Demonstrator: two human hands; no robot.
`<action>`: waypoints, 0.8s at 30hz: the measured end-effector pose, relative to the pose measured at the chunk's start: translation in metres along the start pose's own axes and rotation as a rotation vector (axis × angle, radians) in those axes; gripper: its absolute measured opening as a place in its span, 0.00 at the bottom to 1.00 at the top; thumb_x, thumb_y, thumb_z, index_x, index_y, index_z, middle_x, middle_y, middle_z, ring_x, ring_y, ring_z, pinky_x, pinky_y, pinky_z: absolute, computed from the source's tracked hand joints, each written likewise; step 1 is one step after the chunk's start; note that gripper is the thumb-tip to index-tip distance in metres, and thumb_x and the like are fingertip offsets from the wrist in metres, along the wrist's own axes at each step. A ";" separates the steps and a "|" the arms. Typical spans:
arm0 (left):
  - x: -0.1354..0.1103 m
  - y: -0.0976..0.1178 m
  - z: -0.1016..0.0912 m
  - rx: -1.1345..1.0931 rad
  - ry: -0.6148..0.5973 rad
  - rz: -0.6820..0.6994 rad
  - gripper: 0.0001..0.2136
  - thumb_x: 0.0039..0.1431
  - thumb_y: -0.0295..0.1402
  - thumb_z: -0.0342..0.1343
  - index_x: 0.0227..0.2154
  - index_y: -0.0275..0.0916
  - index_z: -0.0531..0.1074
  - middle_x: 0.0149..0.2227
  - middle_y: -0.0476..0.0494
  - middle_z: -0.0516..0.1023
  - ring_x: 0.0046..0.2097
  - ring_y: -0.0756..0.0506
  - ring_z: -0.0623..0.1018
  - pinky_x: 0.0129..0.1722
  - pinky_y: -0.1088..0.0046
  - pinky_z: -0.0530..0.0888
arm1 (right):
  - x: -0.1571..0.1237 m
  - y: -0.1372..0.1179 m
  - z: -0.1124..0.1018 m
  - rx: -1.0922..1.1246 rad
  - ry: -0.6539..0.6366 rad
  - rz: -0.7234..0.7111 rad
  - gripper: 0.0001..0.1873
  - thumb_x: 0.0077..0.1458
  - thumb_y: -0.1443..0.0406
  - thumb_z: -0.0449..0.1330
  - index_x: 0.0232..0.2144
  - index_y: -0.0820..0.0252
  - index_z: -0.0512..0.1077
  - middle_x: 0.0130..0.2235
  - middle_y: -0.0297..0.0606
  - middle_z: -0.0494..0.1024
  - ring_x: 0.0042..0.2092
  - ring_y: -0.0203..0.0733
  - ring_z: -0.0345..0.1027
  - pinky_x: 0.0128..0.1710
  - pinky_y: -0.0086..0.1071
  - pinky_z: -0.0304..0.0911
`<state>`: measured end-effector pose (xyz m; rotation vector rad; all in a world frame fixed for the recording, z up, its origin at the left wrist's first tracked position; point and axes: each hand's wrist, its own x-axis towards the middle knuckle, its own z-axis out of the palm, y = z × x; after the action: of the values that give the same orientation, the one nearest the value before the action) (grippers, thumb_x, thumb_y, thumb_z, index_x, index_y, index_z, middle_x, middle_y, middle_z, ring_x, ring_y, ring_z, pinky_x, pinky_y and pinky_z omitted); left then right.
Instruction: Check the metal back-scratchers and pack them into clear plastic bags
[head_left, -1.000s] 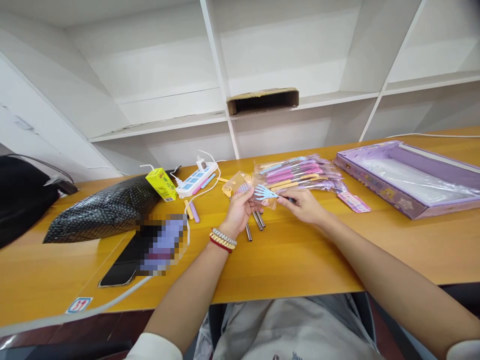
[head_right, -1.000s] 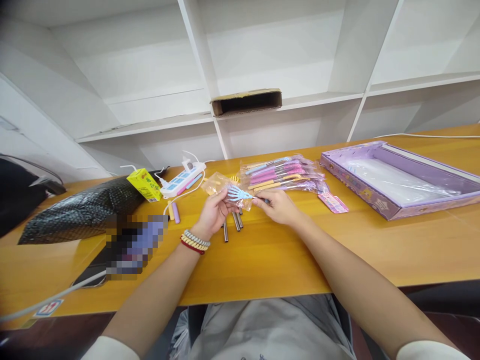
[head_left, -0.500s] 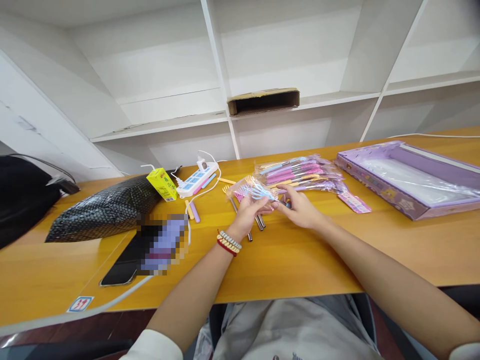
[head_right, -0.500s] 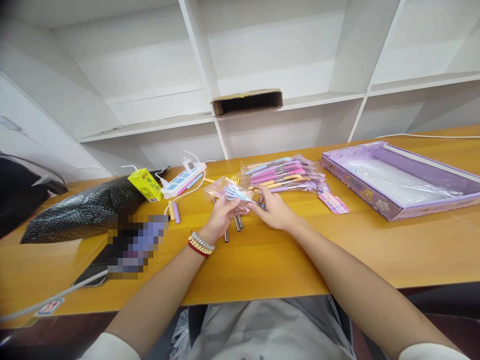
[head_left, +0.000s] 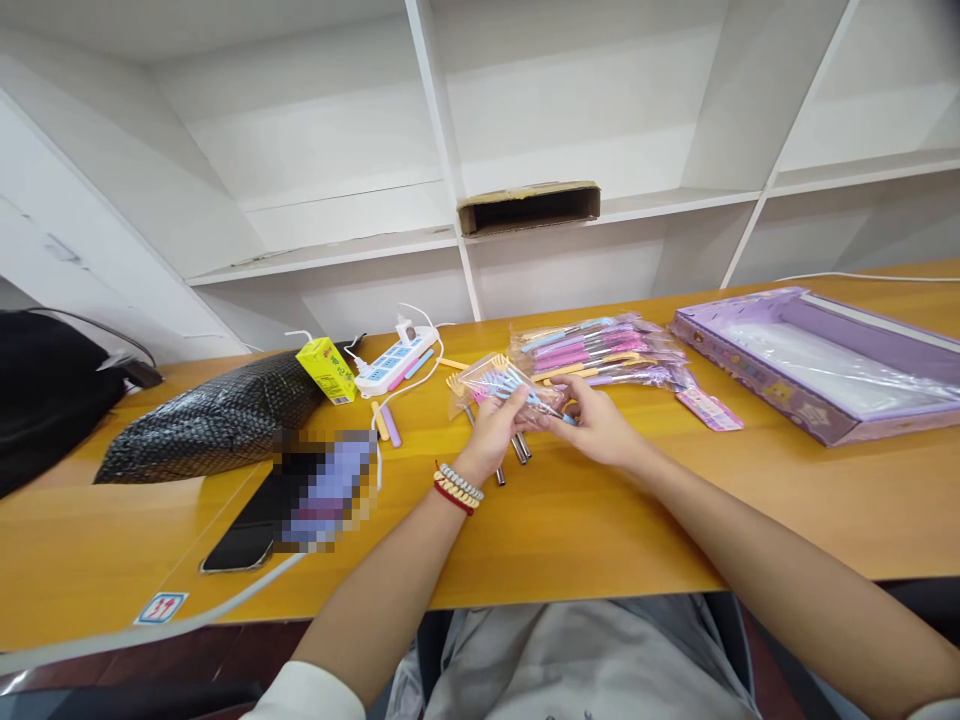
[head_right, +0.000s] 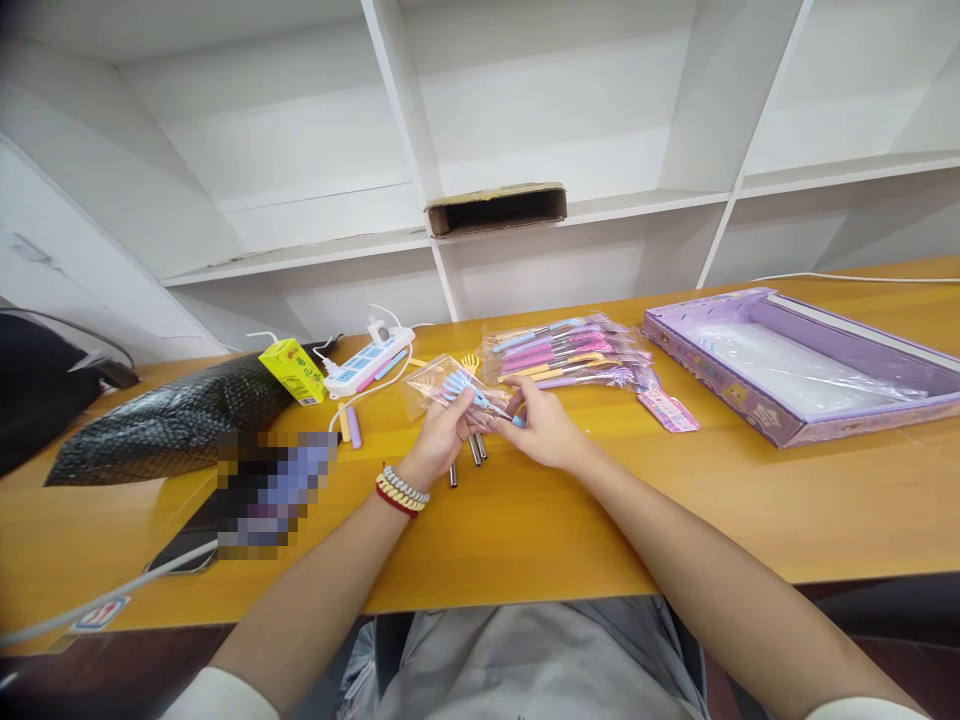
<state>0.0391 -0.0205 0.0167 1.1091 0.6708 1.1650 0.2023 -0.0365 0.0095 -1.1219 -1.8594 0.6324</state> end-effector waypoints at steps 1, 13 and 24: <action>0.000 0.002 0.000 -0.026 0.014 0.023 0.14 0.50 0.41 0.58 0.31 0.34 0.72 0.29 0.42 0.79 0.29 0.45 0.78 0.27 0.71 0.75 | 0.000 0.000 0.000 0.038 -0.003 0.006 0.30 0.48 0.55 0.59 0.51 0.60 0.57 0.34 0.37 0.70 0.27 0.34 0.63 0.28 0.30 0.59; 0.005 0.020 -0.017 -0.146 0.118 0.138 0.14 0.54 0.42 0.54 0.34 0.33 0.70 0.32 0.40 0.78 0.34 0.45 0.79 0.32 0.69 0.76 | 0.008 0.014 -0.004 0.165 -0.062 0.142 0.20 0.50 0.49 0.55 0.33 0.61 0.67 0.21 0.28 0.62 0.22 0.31 0.53 0.22 0.27 0.51; 0.000 -0.003 -0.004 0.067 -0.089 -0.033 0.17 0.49 0.44 0.58 0.33 0.33 0.72 0.35 0.40 0.78 0.34 0.46 0.77 0.31 0.72 0.74 | 0.004 0.001 0.002 0.229 -0.014 0.030 0.19 0.52 0.51 0.55 0.34 0.62 0.68 0.28 0.34 0.69 0.28 0.33 0.58 0.28 0.28 0.55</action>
<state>0.0371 -0.0189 0.0122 1.1952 0.6603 1.0657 0.2004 -0.0325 0.0096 -0.9987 -1.7337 0.8489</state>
